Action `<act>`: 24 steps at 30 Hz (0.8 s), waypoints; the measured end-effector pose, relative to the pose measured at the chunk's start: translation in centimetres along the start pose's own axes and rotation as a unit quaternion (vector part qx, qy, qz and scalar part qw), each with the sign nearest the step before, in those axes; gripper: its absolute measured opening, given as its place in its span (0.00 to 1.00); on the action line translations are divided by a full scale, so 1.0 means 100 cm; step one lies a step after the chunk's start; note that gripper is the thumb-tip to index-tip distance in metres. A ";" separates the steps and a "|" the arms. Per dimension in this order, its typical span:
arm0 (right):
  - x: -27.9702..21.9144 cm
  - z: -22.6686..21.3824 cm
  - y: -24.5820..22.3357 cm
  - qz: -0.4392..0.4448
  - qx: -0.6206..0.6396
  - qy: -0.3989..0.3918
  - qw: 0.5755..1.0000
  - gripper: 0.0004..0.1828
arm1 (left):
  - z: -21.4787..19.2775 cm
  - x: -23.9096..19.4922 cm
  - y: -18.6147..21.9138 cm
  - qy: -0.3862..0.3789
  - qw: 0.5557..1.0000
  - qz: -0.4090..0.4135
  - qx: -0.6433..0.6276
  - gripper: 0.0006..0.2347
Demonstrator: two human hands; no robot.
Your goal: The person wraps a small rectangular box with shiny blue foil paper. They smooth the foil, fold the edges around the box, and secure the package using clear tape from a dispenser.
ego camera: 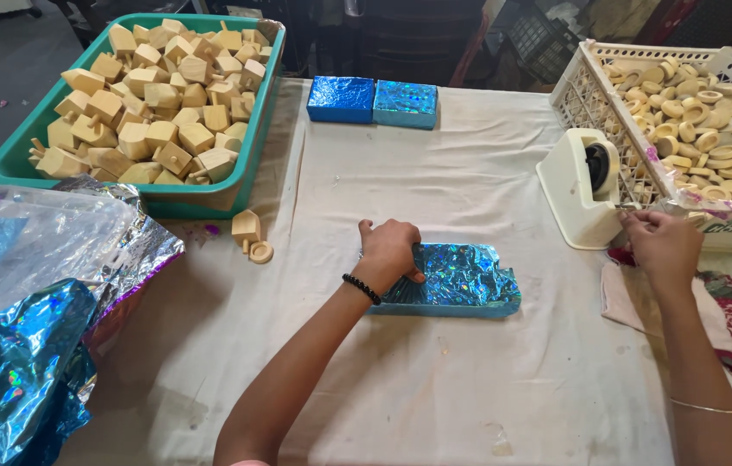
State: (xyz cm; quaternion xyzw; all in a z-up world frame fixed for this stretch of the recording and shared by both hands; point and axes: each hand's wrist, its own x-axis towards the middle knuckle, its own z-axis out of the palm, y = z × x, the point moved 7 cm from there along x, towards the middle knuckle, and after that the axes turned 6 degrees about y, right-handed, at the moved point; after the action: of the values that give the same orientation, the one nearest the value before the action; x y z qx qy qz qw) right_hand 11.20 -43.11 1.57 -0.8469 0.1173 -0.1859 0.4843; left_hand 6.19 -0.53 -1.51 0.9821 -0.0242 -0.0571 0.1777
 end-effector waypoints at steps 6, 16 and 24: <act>-0.008 -0.005 -0.012 -0.264 -0.432 0.185 0.842 0.14 | -0.001 -0.002 -0.001 0.004 1.000 0.001 -0.011 0.30; -0.090 0.025 -0.093 -0.324 -0.141 -0.036 0.935 0.09 | 0.002 -0.008 0.000 0.044 0.998 0.036 -0.013 0.30; -0.163 0.130 -0.137 -0.191 -0.055 -0.334 0.921 0.10 | -0.007 -0.017 0.002 0.070 0.997 0.033 0.018 0.47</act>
State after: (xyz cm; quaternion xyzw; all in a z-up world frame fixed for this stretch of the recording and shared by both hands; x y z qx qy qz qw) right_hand 2.28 -19.93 4.08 -0.8914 -0.2052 0.0254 0.4033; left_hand 4.60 -0.36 -0.57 0.9854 -0.0454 0.0177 0.1634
